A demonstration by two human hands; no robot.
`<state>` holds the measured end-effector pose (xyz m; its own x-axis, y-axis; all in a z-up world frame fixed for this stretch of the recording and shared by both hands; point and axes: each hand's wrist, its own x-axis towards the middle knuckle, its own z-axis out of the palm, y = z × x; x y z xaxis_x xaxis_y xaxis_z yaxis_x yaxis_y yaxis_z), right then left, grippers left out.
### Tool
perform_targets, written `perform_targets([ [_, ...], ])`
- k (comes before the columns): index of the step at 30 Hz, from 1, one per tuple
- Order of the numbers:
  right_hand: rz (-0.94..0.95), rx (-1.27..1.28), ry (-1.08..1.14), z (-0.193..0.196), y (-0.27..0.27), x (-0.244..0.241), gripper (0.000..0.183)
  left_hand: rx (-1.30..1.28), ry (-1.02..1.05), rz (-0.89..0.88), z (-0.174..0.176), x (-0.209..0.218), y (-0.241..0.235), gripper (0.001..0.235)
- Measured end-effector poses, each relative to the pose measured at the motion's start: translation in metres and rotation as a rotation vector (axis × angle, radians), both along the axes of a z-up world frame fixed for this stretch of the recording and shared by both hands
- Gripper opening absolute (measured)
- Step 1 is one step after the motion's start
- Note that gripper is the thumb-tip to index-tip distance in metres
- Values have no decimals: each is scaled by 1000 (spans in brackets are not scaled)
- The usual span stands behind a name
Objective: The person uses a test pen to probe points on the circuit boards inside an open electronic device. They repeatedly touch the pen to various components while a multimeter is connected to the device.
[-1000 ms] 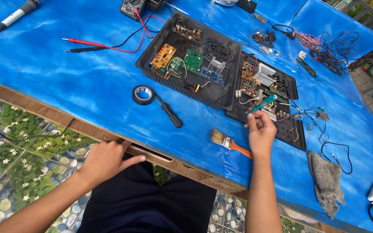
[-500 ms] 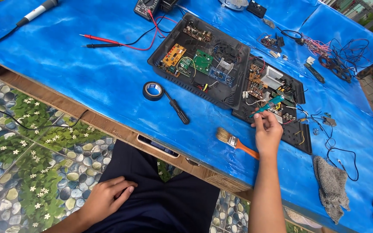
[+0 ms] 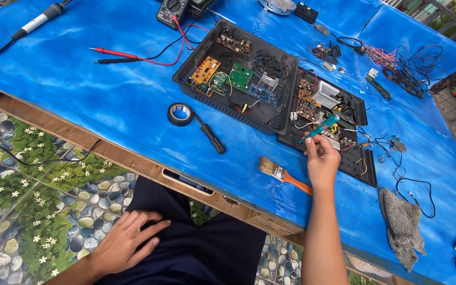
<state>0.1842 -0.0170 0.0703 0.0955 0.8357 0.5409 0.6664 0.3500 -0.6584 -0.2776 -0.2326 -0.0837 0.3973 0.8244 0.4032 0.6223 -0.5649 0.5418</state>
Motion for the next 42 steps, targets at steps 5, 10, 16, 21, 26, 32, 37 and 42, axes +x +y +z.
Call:
perform_targets([
  [5, 14, 14, -12, -4, 2, 4, 14, 24, 105, -301, -13, -20, 33, 62],
  [10, 5, 4, 30, 0, 1, -2, 14, -942, -41, 441, 20, 11, 47, 99],
  [16, -12, -163, -39, 30, 0, -4, 18, -647, 1050, 149, -84, 34, -1, 83],
  [21, 106, -386, -134, 81, 6, -1, 12, -1051, 488, -692, 142, 68, 89, 38],
  [26, 264, -204, -54, 104, 22, -5, 28, 130, 75, -821, 259, 128, 185, 40],
  [32, 234, -5, 154, 61, 35, 3, 37, 434, 39, -612, 248, 205, 258, 26],
  [37, 225, 60, 161, 46, 26, 13, 25, 490, 173, -540, 172, 241, 258, 31],
  [42, 123, 146, 267, 42, 28, 4, 28, 554, 227, -411, 156, 233, 264, 44],
])
